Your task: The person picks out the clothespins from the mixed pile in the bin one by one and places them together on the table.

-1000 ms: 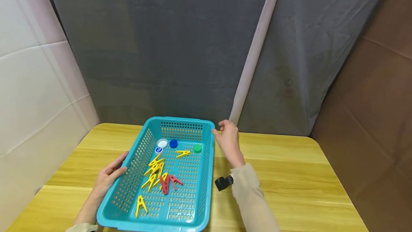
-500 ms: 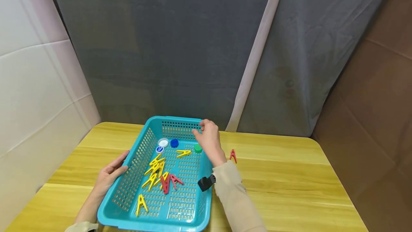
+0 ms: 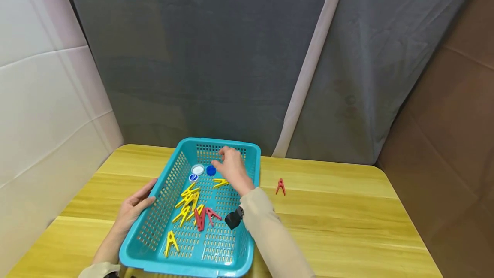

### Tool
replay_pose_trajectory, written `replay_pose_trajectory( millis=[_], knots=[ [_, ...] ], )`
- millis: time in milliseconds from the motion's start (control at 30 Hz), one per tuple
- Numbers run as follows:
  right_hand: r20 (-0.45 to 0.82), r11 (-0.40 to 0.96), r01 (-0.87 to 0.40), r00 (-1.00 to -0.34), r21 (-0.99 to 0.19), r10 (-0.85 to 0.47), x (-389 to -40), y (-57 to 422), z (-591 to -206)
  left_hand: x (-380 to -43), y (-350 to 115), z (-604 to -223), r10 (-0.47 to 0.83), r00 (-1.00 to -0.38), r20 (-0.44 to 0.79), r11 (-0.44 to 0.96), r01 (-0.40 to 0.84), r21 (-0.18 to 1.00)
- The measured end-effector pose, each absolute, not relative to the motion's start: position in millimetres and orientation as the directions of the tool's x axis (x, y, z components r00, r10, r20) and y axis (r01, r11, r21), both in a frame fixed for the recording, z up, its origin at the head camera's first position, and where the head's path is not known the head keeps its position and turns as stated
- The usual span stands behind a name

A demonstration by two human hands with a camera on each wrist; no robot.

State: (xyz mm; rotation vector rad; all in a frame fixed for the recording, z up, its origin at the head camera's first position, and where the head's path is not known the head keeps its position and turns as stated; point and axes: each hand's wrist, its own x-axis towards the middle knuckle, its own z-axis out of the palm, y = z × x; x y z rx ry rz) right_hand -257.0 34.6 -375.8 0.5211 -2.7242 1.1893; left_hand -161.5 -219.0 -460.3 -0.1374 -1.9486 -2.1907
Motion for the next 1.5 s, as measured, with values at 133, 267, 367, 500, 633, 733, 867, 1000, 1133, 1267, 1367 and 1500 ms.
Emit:
replay_pose_trajectory(
  millis=[133,267,367,500,633,733,867,1000,1133,1267,1367,1500],
  knots=[
    [0.185,0.618,-0.345,-0.933,-0.707,-0.309,-258,25,-380,-160,-219,-461,-0.085,-0.968,0.234,-0.135,0.244,0.96],
    [0.167,0.609,-0.353,-0.925,-0.71,-0.341,-260,16,-386,-159,-219,-462,-0.084,-0.965,0.248,-0.178,0.259,0.949],
    [0.159,0.605,-0.355,-0.922,-0.713,-0.354,-263,11,-391,-160,-218,-463,-0.081,-0.963,0.256,-0.198,0.267,0.943],
    [0.138,0.612,-0.344,-0.923,-0.712,-0.359,-265,6,-396,-160,-217,-463,-0.074,-0.96,0.271,-0.209,0.281,0.937],
    [0.111,0.617,-0.323,-0.928,-0.717,-0.356,-268,1,-402,-160,-216,-463,-0.074,-0.959,0.272,-0.195,0.281,0.94],
    [0.09,0.603,-0.316,-0.923,-0.733,-0.375,-269,-2,-405,-160,-216,-463,-0.076,-0.96,0.27,-0.188,0.28,0.941],
    [0.058,0.574,-0.318,-0.904,-0.754,-0.424,-269,-6,-410,-161,-216,-462,-0.069,-0.959,0.274,-0.198,0.282,0.939],
    [0.031,0.552,-0.33,-0.877,-0.766,-0.48,-272,-10,-418,-160,-216,-461,-0.065,-0.957,0.282,-0.198,0.289,0.937],
    [0.017,0.516,-0.344,-0.843,-0.784,-0.537,-275,-14,-425,-161,-216,-461,-0.06,-0.956,0.288,-0.201,0.294,0.934],
    [-0.024,0.505,-0.326,-0.822,-0.799,-0.569,-273,-18,-430,-160,-216,-461,-0.066,-0.962,0.266,-0.182,0.274,0.944],
    [-0.059,0.516,-0.308,-0.815,-0.8,-0.577,-271,-21,-434,-160,-216,-461,-0.083,-0.967,0.242,-0.154,0.252,0.955],
    [-0.077,0.529,-0.292,-0.82,-0.797,-0.568,-270,-25,-438,-160,-216,-460,-0.091,-0.967,0.237,-0.151,0.248,0.957]
  ],
)
